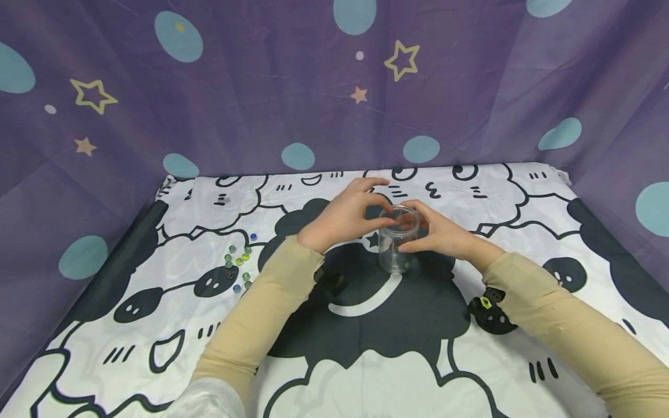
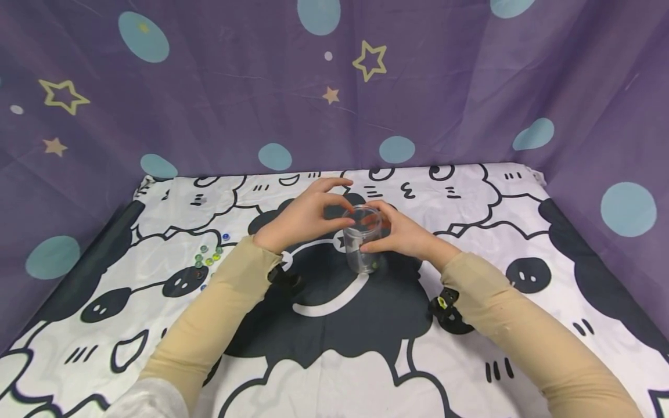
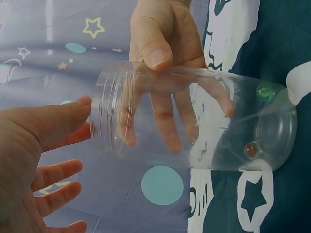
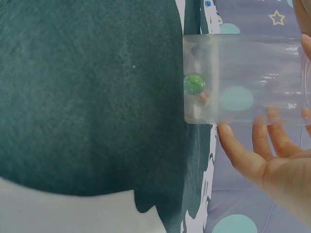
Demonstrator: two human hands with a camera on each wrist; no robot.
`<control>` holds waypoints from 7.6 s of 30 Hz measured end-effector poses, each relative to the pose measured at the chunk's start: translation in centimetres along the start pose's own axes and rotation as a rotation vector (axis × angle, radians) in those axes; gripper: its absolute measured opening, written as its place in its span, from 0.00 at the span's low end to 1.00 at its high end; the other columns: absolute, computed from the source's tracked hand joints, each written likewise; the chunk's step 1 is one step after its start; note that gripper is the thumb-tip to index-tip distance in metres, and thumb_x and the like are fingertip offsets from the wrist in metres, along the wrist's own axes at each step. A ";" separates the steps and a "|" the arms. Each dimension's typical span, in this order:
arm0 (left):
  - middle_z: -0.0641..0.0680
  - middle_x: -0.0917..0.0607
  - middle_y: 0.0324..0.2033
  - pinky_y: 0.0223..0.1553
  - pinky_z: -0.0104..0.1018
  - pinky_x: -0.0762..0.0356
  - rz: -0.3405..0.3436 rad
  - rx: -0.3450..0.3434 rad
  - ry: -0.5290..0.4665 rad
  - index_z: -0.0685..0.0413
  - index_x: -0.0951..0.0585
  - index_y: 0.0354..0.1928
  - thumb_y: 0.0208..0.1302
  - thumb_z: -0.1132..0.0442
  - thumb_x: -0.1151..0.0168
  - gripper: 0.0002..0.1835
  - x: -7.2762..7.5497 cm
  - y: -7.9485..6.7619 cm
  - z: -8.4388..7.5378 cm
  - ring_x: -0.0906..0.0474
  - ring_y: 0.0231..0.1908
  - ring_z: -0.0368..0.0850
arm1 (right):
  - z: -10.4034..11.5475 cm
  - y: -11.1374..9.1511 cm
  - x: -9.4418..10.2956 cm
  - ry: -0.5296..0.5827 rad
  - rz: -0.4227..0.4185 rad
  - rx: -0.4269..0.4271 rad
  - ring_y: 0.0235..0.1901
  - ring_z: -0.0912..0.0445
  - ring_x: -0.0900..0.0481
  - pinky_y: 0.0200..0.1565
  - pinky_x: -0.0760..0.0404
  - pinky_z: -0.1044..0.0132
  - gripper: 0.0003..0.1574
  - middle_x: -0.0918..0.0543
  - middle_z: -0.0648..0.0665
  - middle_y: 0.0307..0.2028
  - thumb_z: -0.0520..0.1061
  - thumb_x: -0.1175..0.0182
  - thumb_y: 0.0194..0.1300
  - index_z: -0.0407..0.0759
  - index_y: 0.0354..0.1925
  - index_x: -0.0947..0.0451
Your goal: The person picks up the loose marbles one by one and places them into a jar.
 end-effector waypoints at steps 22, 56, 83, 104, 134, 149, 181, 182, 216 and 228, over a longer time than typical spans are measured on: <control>0.55 0.27 0.61 0.61 0.46 0.34 -0.061 -0.057 0.030 0.50 0.14 0.38 0.59 0.54 0.33 0.10 0.7 -4.0 -0.1 0.33 0.62 0.51 | 0.0 0.0 -0.1 0.017 -0.011 0.014 0.61 0.41 0.32 0.56 0.30 0.45 0.47 0.30 0.34 0.59 0.37 0.32 0.55 0.43 0.67 0.46; 0.60 0.29 0.62 0.58 0.54 0.33 -0.008 0.029 0.113 0.50 0.15 0.40 0.50 0.56 0.26 0.15 3.1 -14.7 7.2 0.34 0.62 0.57 | 0.3 0.2 0.0 0.029 -0.021 0.037 0.62 0.39 0.32 0.59 0.33 0.42 0.47 0.29 0.33 0.59 0.36 0.31 0.53 0.43 0.66 0.44; 0.68 0.43 0.67 0.55 0.76 0.82 0.073 0.319 0.142 0.47 0.16 0.42 0.44 0.55 0.23 0.20 3.7 -22.3 15.0 0.58 0.67 0.73 | 0.2 -0.1 0.0 0.003 -0.023 0.011 0.62 0.39 0.33 0.55 0.28 0.45 0.48 0.30 0.33 0.60 0.38 0.32 0.55 0.44 0.68 0.46; 0.70 0.37 0.64 0.56 0.76 0.70 0.138 0.434 0.158 0.39 0.18 0.29 0.46 0.56 0.25 0.09 2.2 -24.0 17.3 0.53 0.65 0.74 | 0.2 -0.1 0.0 0.003 -0.026 0.014 0.63 0.39 0.33 0.56 0.29 0.43 0.48 0.30 0.34 0.60 0.37 0.32 0.54 0.45 0.68 0.45; 0.69 0.35 0.63 0.55 0.75 0.65 0.141 0.398 0.140 0.39 0.17 0.28 0.49 0.58 0.27 0.07 1.9 -23.6 16.6 0.51 0.64 0.73 | 0.2 -0.1 -0.1 0.007 -0.023 0.010 0.63 0.38 0.34 0.55 0.27 0.44 0.49 0.31 0.33 0.61 0.37 0.32 0.55 0.45 0.68 0.46; 0.66 0.35 0.64 0.57 0.73 0.65 0.129 0.416 0.130 0.40 0.16 0.30 0.51 0.57 0.28 0.06 2.4 -23.7 16.5 0.51 0.65 0.71 | 0.1 -0.1 0.0 0.014 -0.014 0.010 0.64 0.39 0.35 0.57 0.30 0.43 0.48 0.31 0.35 0.61 0.38 0.32 0.55 0.47 0.68 0.46; 0.65 0.35 0.65 0.57 0.72 0.60 0.016 0.279 0.126 0.41 0.16 0.31 0.51 0.61 0.28 0.07 3.9 -21.4 14.0 0.48 0.65 0.70 | 0.1 -0.2 0.0 0.019 -0.022 0.002 0.64 0.39 0.35 0.58 0.31 0.42 0.49 0.31 0.35 0.61 0.39 0.31 0.55 0.46 0.68 0.46; 0.65 0.35 0.65 0.57 0.72 0.60 0.016 0.276 0.122 0.41 0.16 0.31 0.51 0.60 0.28 0.07 3.8 -21.2 13.9 0.49 0.65 0.70 | 0.1 -0.2 0.0 0.018 -0.023 0.002 0.64 0.39 0.35 0.58 0.31 0.42 0.49 0.31 0.35 0.61 0.39 0.31 0.55 0.46 0.68 0.46; 0.62 0.37 0.67 0.61 0.69 0.62 0.019 0.133 0.044 0.44 0.15 0.35 0.54 0.59 0.29 0.06 2.9 -13.6 9.5 0.52 0.69 0.64 | 0.1 -0.2 0.0 0.016 -0.024 0.026 0.63 0.38 0.35 0.59 0.33 0.41 0.48 0.30 0.34 0.60 0.38 0.32 0.55 0.45 0.68 0.46; 0.61 0.37 0.68 0.63 0.66 0.63 0.013 0.069 0.019 0.45 0.15 0.36 0.54 0.57 0.29 0.07 2.3 -10.9 7.5 0.52 0.70 0.61 | 0.1 -0.2 -0.1 0.012 -0.029 0.021 0.64 0.39 0.35 0.59 0.34 0.41 0.49 0.30 0.34 0.61 0.38 0.32 0.55 0.45 0.68 0.46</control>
Point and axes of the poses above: each hand's wrist, its own y-axis towards the middle knuckle, its own x-axis out of the back of the hand, z = x × y, the point moved 8 cm from there along y, towards the middle knuckle
